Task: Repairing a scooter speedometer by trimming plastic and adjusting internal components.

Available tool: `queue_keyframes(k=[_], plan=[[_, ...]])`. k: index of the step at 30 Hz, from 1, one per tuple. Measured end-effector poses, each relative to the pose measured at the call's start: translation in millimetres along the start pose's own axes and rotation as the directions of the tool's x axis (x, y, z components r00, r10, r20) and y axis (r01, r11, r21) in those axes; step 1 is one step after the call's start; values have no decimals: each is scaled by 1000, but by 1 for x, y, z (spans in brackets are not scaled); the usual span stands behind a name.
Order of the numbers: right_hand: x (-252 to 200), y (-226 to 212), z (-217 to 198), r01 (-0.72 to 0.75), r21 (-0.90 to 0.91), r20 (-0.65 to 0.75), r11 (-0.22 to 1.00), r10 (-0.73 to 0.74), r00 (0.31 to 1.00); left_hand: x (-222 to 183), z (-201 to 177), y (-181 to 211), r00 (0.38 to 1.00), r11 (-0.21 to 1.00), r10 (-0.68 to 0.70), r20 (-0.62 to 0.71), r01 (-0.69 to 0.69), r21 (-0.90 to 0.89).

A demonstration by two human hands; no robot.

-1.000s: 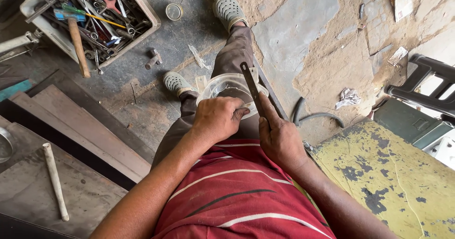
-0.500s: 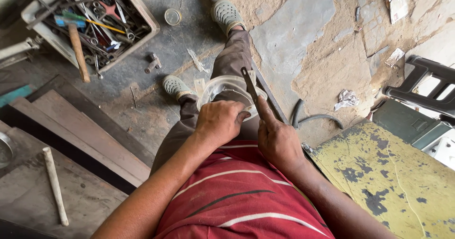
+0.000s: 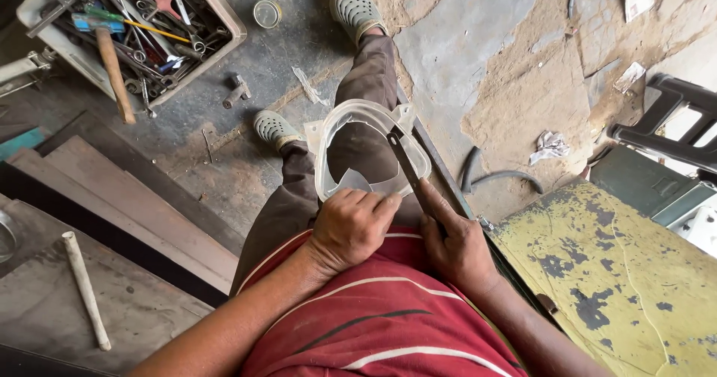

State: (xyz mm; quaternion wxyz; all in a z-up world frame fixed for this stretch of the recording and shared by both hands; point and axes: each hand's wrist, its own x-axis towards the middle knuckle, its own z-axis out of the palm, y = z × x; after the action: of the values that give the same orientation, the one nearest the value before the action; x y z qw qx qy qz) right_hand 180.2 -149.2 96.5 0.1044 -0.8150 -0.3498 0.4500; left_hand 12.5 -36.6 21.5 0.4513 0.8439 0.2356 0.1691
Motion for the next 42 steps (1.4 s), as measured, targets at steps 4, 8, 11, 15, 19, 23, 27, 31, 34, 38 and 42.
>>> queue_keyframes(k=[4,8,11,15,19,23,27,31,34,38,42], plan=[[-4,5,0,-10,18,8,1000,10,1000,0,4,2,999,999,-3,-49,1,-47],[-5,6,-1,-6,52,42,999,4,999,-4,12,1,998,999,17,-59,-19,-37],[-6,5,-3,-24,62,73,998,19,997,-5,13,2,999,999,34,-42,-34,-10],[-5,6,-4,-30,34,73,999,28,997,-8,26,-3,999,998,52,-4,-52,46],[4,-5,-4,-88,-50,82,995,92,992,6,24,0,994,998,-45,101,40,51],[14,-18,-7,-96,-114,66,989,104,992,16,24,-8,953,981,-188,239,169,98],[17,-14,-2,165,-100,-41,981,-169,985,21,21,-16,946,969,-245,213,231,85],[22,-26,-2,68,-167,-7,984,-70,998,21,25,-18,941,963,-271,201,262,71],[24,-23,0,28,-224,12,974,-26,1000,24,26,-22,936,954,-299,186,290,72],[35,-20,5,81,-280,-10,957,-87,996,17,46,-34,942,957,-288,171,278,81],[31,-22,7,155,-230,-14,961,-162,987,18,40,-28,927,938,-345,148,335,89]])
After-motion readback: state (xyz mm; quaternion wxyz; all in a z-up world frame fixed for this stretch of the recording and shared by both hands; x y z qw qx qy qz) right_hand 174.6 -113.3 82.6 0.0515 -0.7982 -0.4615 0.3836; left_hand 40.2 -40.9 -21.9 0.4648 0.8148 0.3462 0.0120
